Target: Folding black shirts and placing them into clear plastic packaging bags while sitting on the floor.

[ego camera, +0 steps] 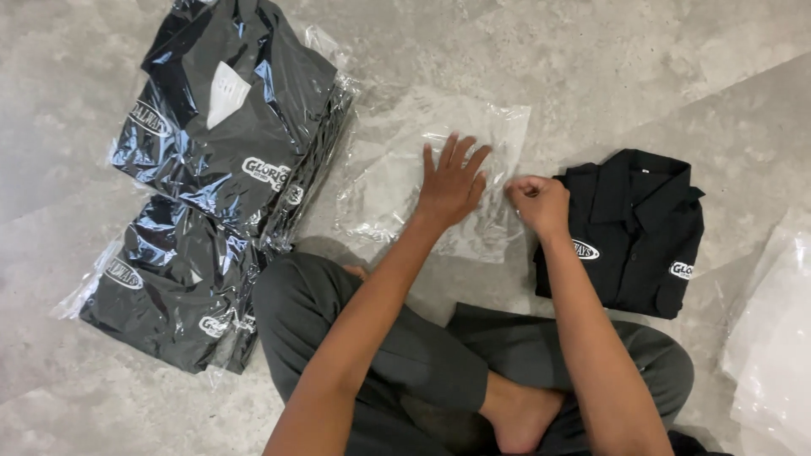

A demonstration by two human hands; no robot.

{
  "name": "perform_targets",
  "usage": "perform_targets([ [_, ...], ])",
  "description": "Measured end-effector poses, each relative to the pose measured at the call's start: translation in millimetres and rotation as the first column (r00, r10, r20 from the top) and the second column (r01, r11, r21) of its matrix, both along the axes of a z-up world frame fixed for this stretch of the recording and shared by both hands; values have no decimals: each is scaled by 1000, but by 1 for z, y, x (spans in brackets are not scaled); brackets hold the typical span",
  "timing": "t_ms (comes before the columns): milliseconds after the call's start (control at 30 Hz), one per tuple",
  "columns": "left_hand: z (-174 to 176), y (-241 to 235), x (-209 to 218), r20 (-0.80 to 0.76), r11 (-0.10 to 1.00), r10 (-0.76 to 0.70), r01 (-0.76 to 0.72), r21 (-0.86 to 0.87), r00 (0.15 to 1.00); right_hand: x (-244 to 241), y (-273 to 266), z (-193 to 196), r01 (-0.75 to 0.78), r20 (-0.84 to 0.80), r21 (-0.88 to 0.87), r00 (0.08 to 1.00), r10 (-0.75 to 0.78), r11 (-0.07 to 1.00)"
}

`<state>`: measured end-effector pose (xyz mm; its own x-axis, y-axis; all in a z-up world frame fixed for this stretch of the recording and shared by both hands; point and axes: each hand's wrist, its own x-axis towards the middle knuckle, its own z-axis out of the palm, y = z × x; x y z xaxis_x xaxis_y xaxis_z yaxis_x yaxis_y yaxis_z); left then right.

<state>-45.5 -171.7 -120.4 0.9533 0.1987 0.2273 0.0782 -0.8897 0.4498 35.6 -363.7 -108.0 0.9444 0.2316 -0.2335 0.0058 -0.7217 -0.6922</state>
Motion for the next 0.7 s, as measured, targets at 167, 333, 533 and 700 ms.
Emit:
perform_targets([
  [167,5,8,19,-502,984,-125,173,50,856,-9,-7,-6,138,-39,27,990,-136,990],
  [333,13,10,20,-548,973,-121,209,100,827,-23,-1,18,377,-218,116,912,-347,919],
  [533,3,7,19,-507,971,-104,198,135,856,-29,13,67,401,-260,349,910,-323,847],
  [700,9,7,19,-533,972,-106,202,124,839,1,22,43,127,249,295,947,-205,947],
])
